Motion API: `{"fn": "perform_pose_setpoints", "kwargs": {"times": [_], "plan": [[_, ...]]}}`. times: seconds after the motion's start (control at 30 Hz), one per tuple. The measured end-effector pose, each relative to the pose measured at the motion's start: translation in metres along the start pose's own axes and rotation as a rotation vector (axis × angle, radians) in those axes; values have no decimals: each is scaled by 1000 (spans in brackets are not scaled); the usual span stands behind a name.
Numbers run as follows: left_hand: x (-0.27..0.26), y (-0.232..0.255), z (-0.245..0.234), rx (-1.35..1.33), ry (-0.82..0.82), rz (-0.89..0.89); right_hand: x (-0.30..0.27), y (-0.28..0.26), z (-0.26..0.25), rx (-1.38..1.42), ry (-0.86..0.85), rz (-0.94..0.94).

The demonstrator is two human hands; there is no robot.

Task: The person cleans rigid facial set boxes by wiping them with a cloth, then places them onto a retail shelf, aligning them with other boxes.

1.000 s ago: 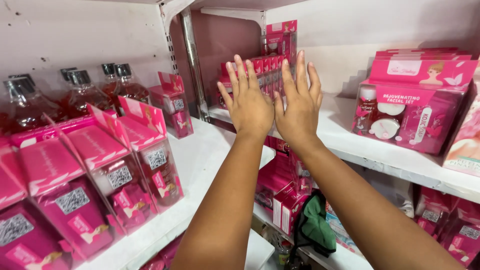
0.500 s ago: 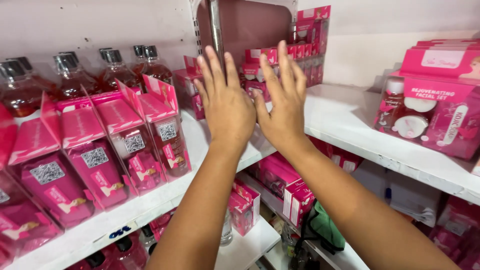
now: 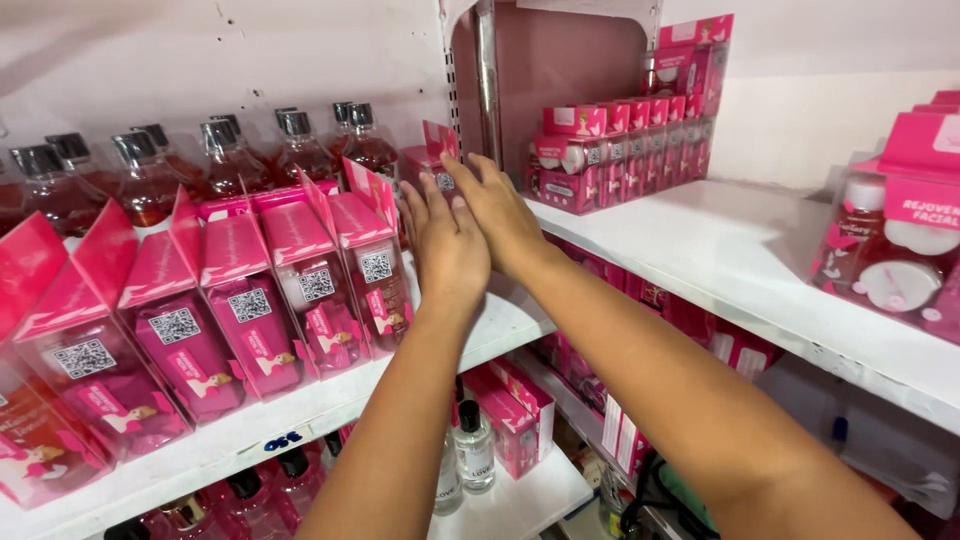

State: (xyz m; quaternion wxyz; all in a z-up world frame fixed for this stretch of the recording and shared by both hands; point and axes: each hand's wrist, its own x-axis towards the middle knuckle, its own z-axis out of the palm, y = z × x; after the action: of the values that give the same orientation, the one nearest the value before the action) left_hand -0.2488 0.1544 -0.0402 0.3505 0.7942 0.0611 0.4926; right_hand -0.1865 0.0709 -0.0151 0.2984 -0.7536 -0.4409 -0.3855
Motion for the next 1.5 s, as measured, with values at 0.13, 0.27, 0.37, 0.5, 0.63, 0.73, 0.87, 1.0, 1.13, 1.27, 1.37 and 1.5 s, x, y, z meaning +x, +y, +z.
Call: {"fn": "perform_pose_setpoints", "kwargs": {"times": [0.13,0.27,0.37,0.5,0.63,0.73,0.87,1.0,1.13,1.27,1.37,1.5], "plan": [[0,8,-5,42,21,-72,19,8,17,-1,-91,61],[-4,18,-10,52,-14,-91,35,2,16,-25,-195,176],[-5,21,-12,51,-26,-116,43,8,25,-47,-250,273],[-5,28,-17,43,-39,-126,40,0,25,-13,-290,285],[-4,25,-11,42,-39,-134,37,-31,7,77,-358,428],[-6,26,-10,49,-38,-114,47,15,63,78,-304,441],[-9,30,-12,61,-40,-82,71,69,134,-293,-234,50],[-10,31,-14,55,-15,-59,67,30,95,55,-258,534],[-10,26,-15,38,-38,-95,43,24,59,236,-91,512],[-8,18,-7,16,15,-14,14,11,15,144,-98,407],[-15,29,-14,-25,-22,-52,-13,16,2,110,113,278],[-24,38,-20,-31,-99,-85,-55,-11,-43,116,421,80]]}}
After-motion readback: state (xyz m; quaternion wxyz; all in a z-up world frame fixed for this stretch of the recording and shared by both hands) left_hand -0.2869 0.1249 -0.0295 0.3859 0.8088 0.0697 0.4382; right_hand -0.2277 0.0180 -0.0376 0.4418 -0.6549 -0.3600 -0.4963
